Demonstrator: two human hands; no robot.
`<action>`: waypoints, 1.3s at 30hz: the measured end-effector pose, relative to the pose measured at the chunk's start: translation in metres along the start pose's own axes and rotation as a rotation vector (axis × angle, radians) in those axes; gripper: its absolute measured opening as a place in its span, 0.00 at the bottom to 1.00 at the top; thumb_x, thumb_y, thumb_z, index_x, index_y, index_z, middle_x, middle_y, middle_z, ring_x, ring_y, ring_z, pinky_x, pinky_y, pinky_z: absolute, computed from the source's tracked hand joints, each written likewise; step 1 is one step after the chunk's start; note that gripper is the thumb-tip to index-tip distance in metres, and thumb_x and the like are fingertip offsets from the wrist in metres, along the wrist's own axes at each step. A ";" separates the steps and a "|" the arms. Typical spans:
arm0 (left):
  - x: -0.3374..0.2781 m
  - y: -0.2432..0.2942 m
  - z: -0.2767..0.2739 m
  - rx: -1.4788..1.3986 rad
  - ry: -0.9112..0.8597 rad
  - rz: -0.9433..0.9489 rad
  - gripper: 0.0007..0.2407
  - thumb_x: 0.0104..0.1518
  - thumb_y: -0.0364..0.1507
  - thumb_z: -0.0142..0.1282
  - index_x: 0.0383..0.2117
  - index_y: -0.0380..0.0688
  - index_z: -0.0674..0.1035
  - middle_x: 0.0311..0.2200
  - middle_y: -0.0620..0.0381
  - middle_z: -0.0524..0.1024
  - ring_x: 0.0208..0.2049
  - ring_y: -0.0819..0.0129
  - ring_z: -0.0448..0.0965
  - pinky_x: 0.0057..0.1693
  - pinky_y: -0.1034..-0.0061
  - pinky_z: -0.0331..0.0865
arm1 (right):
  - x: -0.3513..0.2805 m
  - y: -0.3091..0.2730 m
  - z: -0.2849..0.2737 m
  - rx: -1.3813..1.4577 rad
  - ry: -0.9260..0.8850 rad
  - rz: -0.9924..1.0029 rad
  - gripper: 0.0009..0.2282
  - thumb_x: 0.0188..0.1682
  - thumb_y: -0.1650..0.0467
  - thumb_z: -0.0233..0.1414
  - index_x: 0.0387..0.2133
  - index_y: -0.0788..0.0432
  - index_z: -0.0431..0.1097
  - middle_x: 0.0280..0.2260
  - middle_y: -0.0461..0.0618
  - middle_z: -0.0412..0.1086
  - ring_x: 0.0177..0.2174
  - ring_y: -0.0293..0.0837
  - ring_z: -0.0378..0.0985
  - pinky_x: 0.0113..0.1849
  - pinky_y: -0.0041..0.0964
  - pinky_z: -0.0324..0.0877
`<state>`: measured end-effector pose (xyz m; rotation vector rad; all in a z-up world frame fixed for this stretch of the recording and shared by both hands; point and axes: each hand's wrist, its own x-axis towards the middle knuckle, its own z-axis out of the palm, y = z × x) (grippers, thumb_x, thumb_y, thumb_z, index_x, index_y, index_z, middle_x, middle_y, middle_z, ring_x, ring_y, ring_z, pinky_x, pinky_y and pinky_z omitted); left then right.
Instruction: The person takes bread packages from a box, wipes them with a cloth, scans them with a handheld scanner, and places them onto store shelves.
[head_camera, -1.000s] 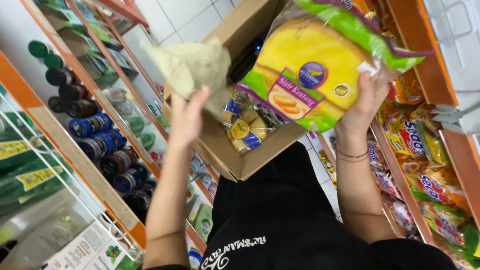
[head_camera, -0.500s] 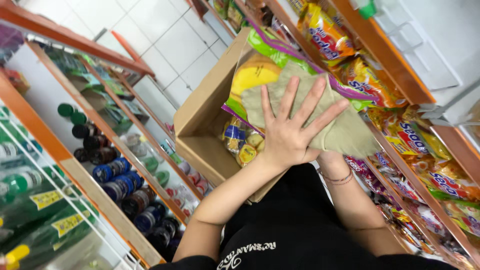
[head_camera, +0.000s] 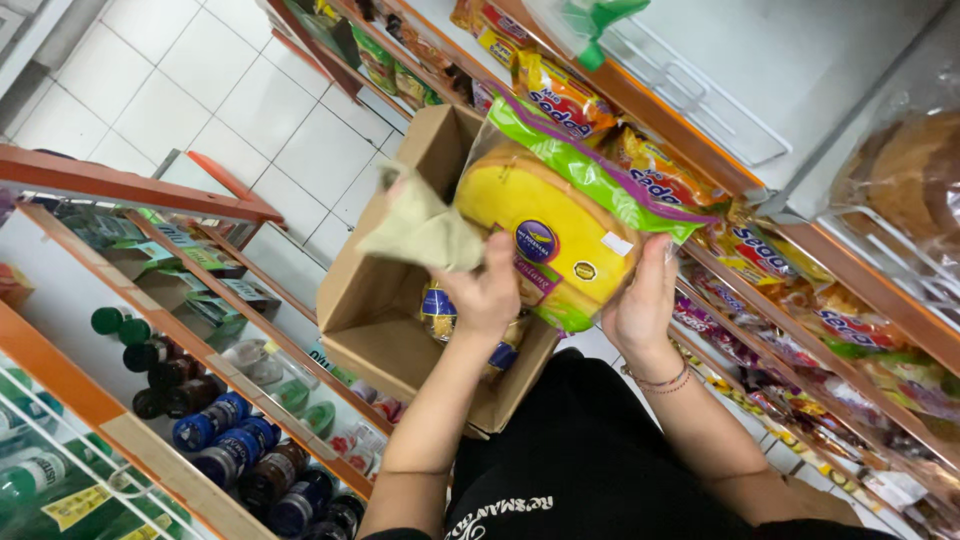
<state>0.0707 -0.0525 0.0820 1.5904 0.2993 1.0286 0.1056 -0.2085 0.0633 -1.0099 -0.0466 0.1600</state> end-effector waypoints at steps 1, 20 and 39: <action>-0.002 0.002 0.003 0.227 -0.090 0.059 0.34 0.64 0.43 0.60 0.67 0.35 0.57 0.72 0.46 0.51 0.75 0.51 0.49 0.76 0.55 0.43 | -0.002 -0.006 -0.003 0.014 0.003 0.028 0.23 0.64 0.58 0.38 0.58 0.69 0.62 0.55 0.58 0.70 0.53 0.48 0.76 0.55 0.45 0.72; -0.133 0.110 0.119 0.450 -0.558 0.310 0.26 0.58 0.37 0.52 0.66 0.52 0.69 0.71 0.58 0.60 0.76 0.54 0.52 0.76 0.33 0.28 | -0.056 -0.104 -0.146 0.110 -0.028 0.104 0.26 0.63 0.55 0.38 0.66 0.61 0.57 0.63 0.52 0.63 0.62 0.46 0.66 0.64 0.44 0.61; -0.325 0.089 0.113 -0.694 -0.137 -0.776 0.23 0.70 0.46 0.41 0.62 0.45 0.70 0.60 0.52 0.75 0.61 0.50 0.74 0.68 0.49 0.61 | -0.156 -0.271 -0.270 0.298 0.115 -0.022 0.28 0.63 0.55 0.35 0.69 0.59 0.55 0.68 0.52 0.62 0.66 0.50 0.65 0.68 0.48 0.62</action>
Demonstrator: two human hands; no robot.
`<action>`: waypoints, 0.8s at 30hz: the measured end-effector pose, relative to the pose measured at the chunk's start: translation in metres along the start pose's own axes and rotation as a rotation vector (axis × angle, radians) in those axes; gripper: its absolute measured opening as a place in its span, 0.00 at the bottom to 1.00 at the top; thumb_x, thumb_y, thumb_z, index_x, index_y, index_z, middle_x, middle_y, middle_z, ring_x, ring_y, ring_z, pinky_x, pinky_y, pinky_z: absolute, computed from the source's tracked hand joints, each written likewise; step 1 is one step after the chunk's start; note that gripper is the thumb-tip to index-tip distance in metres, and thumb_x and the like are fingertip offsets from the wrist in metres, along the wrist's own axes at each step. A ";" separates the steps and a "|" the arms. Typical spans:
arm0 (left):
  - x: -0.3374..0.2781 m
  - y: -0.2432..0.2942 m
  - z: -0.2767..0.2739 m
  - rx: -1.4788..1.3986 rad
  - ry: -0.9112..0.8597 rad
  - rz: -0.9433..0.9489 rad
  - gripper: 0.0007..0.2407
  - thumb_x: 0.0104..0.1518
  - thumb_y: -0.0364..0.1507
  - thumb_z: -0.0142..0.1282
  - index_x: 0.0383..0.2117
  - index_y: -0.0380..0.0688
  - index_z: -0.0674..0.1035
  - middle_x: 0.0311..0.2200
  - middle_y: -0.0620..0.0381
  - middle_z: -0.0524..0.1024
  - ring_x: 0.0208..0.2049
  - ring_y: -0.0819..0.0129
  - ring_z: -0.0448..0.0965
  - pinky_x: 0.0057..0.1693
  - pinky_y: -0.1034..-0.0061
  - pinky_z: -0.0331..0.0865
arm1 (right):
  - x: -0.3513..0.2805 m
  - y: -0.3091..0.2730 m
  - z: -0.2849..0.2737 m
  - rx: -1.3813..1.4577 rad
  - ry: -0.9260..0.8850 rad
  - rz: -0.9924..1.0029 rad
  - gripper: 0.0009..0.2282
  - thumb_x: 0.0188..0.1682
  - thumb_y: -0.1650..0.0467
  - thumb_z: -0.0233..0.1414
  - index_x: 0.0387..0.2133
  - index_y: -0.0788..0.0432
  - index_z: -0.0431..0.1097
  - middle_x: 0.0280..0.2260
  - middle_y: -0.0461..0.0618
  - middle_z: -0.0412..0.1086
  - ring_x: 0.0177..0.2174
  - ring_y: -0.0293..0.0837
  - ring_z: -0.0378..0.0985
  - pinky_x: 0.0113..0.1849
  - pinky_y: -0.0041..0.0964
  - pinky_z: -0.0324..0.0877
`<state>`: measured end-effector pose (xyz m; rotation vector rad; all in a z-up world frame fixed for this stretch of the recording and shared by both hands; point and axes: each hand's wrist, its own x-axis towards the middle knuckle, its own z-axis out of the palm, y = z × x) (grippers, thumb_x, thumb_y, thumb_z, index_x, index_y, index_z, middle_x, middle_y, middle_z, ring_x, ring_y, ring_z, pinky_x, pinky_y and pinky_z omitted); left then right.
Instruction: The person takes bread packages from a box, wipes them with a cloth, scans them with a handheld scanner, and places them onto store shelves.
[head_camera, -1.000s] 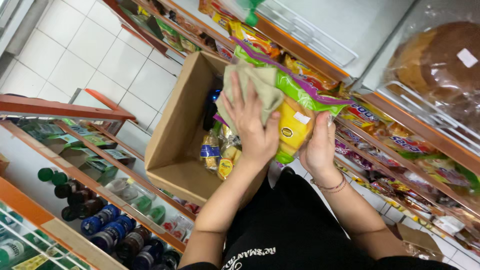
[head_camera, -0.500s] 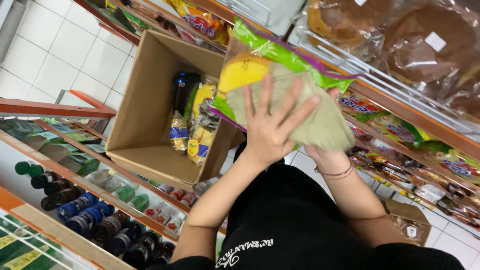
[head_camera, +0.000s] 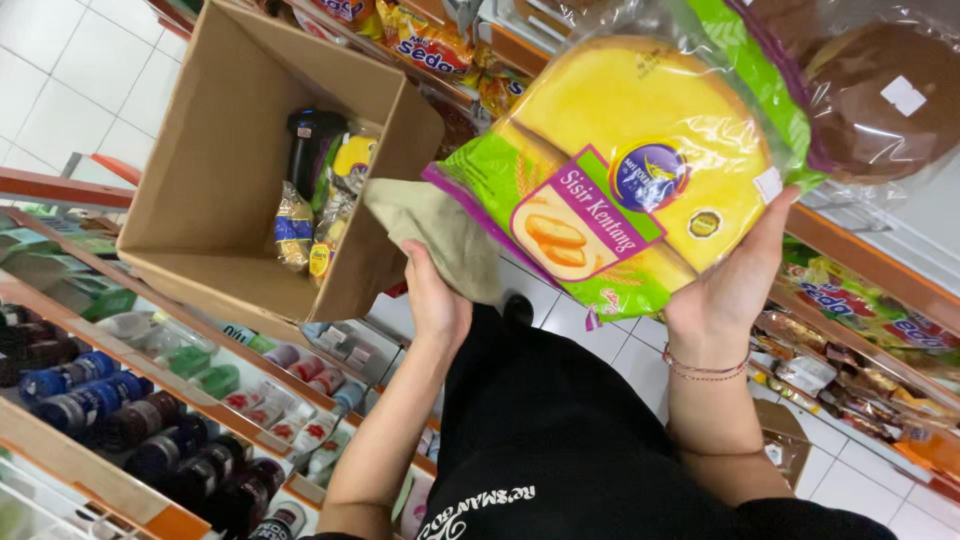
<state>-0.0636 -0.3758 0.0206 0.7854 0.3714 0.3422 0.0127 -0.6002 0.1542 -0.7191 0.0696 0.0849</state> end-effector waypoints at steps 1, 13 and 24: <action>-0.007 0.001 0.005 -0.285 -0.006 -0.164 0.26 0.67 0.48 0.39 0.64 0.45 0.67 0.61 0.51 0.73 0.61 0.52 0.74 0.67 0.51 0.62 | -0.002 0.001 -0.002 0.044 0.013 0.036 0.28 0.62 0.55 0.35 0.69 0.58 0.55 0.67 0.53 0.62 0.66 0.51 0.66 0.68 0.49 0.62; -0.068 0.066 0.021 0.536 -0.257 0.249 0.25 0.59 0.28 0.65 0.61 0.34 0.69 0.58 0.50 0.75 0.61 0.49 0.75 0.66 0.56 0.69 | -0.008 0.076 0.002 -0.542 -0.341 0.069 0.39 0.53 0.65 0.59 0.70 0.51 0.35 0.61 0.58 0.56 0.61 0.51 0.61 0.62 0.51 0.61; -0.016 0.181 -0.007 1.780 -0.743 1.147 0.27 0.57 0.49 0.60 0.66 0.82 0.70 0.71 0.70 0.62 0.73 0.59 0.57 0.74 0.37 0.39 | 0.001 0.127 0.063 -0.109 -0.238 0.406 0.31 0.51 0.59 0.57 0.65 0.62 0.58 0.61 0.55 0.65 0.59 0.52 0.69 0.63 0.51 0.63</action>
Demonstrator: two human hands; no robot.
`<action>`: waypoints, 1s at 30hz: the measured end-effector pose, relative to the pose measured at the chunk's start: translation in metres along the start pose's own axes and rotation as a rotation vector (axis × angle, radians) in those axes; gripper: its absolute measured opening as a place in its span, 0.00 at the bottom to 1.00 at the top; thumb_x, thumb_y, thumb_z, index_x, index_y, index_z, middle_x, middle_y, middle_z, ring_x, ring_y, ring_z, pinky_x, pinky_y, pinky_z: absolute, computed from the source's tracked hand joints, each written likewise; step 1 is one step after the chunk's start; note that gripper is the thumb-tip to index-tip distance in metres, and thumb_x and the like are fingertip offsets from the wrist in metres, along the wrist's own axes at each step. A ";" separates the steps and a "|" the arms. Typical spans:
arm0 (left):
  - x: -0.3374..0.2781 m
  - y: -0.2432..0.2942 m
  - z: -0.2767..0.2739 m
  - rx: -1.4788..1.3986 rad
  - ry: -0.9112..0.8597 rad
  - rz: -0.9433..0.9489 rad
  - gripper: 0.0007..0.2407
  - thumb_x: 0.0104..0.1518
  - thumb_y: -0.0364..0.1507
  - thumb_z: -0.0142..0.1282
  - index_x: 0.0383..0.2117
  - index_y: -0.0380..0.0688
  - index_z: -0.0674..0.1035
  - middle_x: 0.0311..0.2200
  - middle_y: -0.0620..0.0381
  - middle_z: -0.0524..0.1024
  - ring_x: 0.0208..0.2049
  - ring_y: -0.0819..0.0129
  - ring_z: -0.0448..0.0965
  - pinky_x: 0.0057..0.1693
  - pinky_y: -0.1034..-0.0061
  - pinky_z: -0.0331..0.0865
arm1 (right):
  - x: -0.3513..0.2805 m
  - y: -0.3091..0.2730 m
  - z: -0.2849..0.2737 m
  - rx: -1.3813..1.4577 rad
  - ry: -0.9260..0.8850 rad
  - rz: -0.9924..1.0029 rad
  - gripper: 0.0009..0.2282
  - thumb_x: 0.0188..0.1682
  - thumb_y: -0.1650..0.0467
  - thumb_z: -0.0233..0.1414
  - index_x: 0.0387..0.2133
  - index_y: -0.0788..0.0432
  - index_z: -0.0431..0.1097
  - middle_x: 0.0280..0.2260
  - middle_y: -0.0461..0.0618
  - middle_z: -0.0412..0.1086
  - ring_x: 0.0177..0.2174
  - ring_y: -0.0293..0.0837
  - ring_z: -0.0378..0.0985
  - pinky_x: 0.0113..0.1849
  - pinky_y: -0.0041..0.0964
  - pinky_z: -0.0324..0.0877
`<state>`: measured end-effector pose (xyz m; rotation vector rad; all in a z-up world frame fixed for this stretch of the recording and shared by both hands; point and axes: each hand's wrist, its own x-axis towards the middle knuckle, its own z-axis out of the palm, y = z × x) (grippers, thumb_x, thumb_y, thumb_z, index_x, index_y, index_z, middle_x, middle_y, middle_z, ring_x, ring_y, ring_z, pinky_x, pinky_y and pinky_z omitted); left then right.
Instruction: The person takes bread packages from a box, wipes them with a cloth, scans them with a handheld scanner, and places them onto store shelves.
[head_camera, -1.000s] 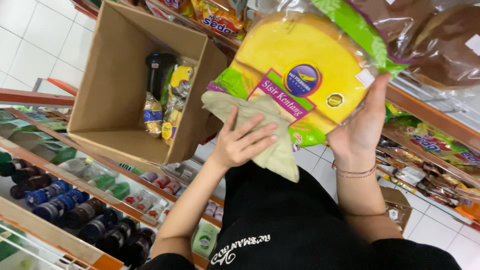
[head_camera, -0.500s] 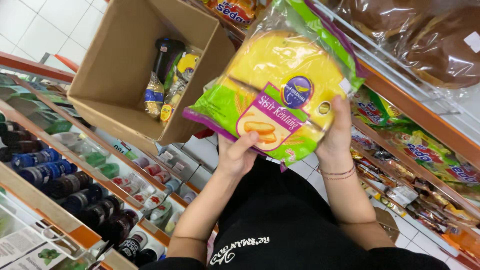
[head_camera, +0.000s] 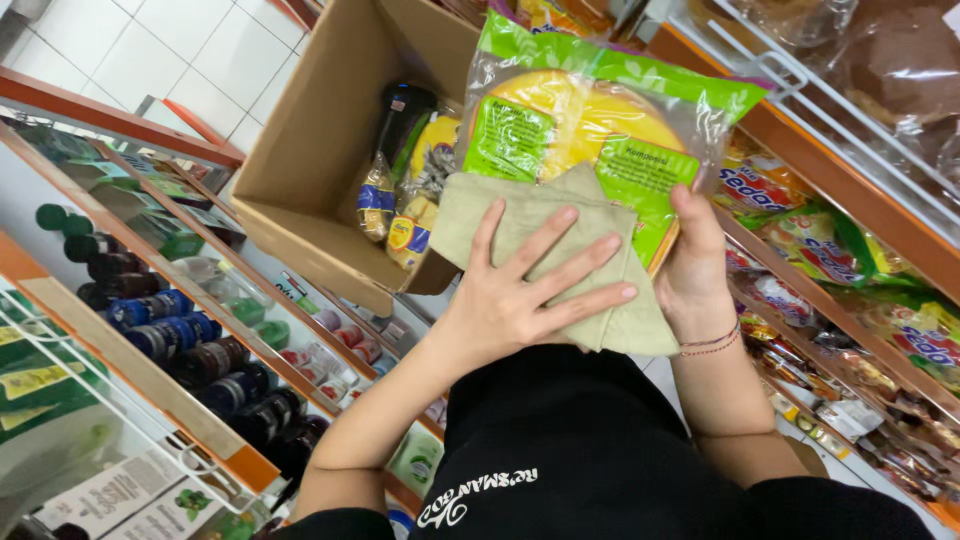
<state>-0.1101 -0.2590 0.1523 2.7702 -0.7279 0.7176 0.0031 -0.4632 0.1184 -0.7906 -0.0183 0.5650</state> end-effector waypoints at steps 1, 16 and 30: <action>-0.002 -0.014 -0.002 -0.095 -0.026 0.002 0.29 0.55 0.54 0.58 0.67 0.79 0.69 0.71 0.67 0.61 0.73 0.57 0.56 0.72 0.34 0.37 | 0.008 0.005 0.006 0.001 -0.001 0.012 0.30 0.51 0.60 0.57 0.64 0.61 0.60 0.60 0.56 0.67 0.58 0.53 0.70 0.62 0.51 0.64; 0.018 -0.128 -0.010 -0.180 -0.168 -0.418 0.21 0.63 0.49 0.45 0.62 0.70 0.71 0.74 0.61 0.52 0.77 0.47 0.44 0.72 0.30 0.27 | 0.094 0.102 0.068 -0.121 0.199 -0.108 0.37 0.49 0.61 0.60 0.69 0.61 0.51 0.60 0.52 0.62 0.53 0.47 0.69 0.42 0.41 0.68; 0.001 -0.202 0.025 -0.391 -0.062 -0.371 0.21 0.68 0.47 0.40 0.67 0.72 0.67 0.74 0.66 0.45 0.77 0.52 0.39 0.73 0.28 0.24 | 0.133 0.148 0.119 -0.338 -0.079 -0.315 0.38 0.56 0.49 0.49 0.70 0.52 0.36 0.71 0.46 0.41 0.70 0.45 0.45 0.69 0.47 0.49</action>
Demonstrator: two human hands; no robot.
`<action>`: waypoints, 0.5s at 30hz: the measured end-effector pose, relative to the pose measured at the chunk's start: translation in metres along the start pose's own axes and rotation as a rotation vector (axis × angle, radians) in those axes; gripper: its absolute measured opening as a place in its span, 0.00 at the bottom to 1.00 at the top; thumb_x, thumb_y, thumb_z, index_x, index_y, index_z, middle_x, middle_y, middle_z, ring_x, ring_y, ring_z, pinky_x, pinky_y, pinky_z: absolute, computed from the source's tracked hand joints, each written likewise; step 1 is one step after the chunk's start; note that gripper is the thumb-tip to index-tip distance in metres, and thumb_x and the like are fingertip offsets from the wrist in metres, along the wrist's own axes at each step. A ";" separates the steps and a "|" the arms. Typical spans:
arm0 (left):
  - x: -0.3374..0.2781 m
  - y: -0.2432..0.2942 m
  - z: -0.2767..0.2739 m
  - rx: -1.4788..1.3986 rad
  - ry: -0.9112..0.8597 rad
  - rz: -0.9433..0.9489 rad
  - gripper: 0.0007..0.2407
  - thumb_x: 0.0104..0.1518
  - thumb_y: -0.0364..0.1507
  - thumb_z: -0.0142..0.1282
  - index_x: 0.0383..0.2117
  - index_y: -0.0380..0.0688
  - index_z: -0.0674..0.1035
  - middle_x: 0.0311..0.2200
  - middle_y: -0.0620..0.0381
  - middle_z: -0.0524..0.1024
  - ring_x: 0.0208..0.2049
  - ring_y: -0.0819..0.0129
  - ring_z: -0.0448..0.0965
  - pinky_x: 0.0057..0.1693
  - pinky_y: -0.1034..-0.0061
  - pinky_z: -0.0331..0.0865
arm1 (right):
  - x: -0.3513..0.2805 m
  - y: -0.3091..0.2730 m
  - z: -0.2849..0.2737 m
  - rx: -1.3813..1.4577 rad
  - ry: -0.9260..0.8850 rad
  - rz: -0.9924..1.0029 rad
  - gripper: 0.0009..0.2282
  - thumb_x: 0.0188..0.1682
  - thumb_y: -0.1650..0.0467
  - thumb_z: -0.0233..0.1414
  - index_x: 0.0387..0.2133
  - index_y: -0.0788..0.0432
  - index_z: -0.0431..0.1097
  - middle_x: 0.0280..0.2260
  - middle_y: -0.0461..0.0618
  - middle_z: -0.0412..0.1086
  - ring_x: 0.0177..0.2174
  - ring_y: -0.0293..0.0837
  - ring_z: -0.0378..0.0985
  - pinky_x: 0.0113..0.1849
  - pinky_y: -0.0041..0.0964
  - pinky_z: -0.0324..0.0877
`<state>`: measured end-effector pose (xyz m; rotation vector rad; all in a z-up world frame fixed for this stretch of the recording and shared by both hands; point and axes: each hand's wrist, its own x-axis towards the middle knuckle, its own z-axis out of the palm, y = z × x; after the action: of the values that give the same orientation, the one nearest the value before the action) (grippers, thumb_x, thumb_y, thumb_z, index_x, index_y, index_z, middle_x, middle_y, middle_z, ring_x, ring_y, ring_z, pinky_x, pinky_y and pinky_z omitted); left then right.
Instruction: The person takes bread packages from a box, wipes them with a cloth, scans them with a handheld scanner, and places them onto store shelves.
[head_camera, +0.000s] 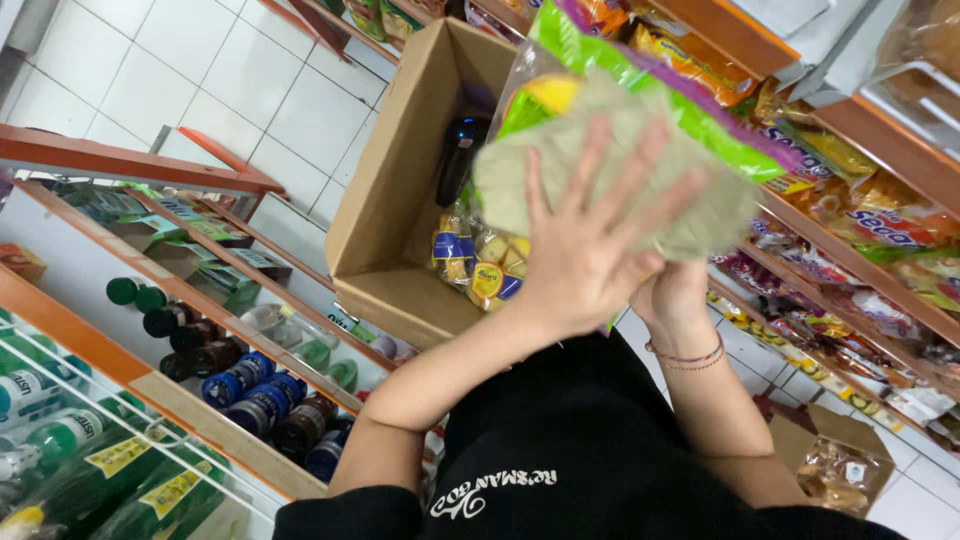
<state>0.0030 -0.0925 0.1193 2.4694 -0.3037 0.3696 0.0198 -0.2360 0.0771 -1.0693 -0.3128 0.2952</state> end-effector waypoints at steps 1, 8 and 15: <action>-0.012 0.005 0.002 -0.022 -0.086 0.119 0.22 0.63 0.49 0.43 0.65 0.72 0.69 0.73 0.65 0.47 0.76 0.50 0.41 0.72 0.22 0.23 | -0.002 0.001 0.000 -0.100 -0.052 -0.093 0.38 0.57 0.50 0.49 0.70 0.47 0.30 0.72 0.41 0.33 0.72 0.42 0.37 0.70 0.46 0.44; -0.024 -0.062 -0.001 0.024 0.033 -0.173 0.20 0.71 0.45 0.42 0.69 0.76 0.65 0.76 0.67 0.49 0.79 0.56 0.42 0.75 0.33 0.29 | 0.020 0.011 -0.023 0.220 0.268 0.123 0.34 0.57 0.47 0.45 0.69 0.57 0.58 0.64 0.50 0.64 0.62 0.47 0.68 0.65 0.47 0.64; -0.056 -0.070 0.016 -0.066 -0.054 0.235 0.22 0.66 0.52 0.42 0.65 0.69 0.72 0.72 0.66 0.53 0.76 0.56 0.44 0.73 0.28 0.30 | 0.019 0.030 -0.033 -0.053 0.363 -0.029 0.32 0.63 0.49 0.44 0.68 0.60 0.56 0.61 0.50 0.63 0.58 0.44 0.67 0.60 0.41 0.65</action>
<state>-0.0251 -0.0402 0.0505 2.3867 -0.6218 0.3842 0.0469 -0.2418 0.0381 -1.1461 -0.0112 0.0633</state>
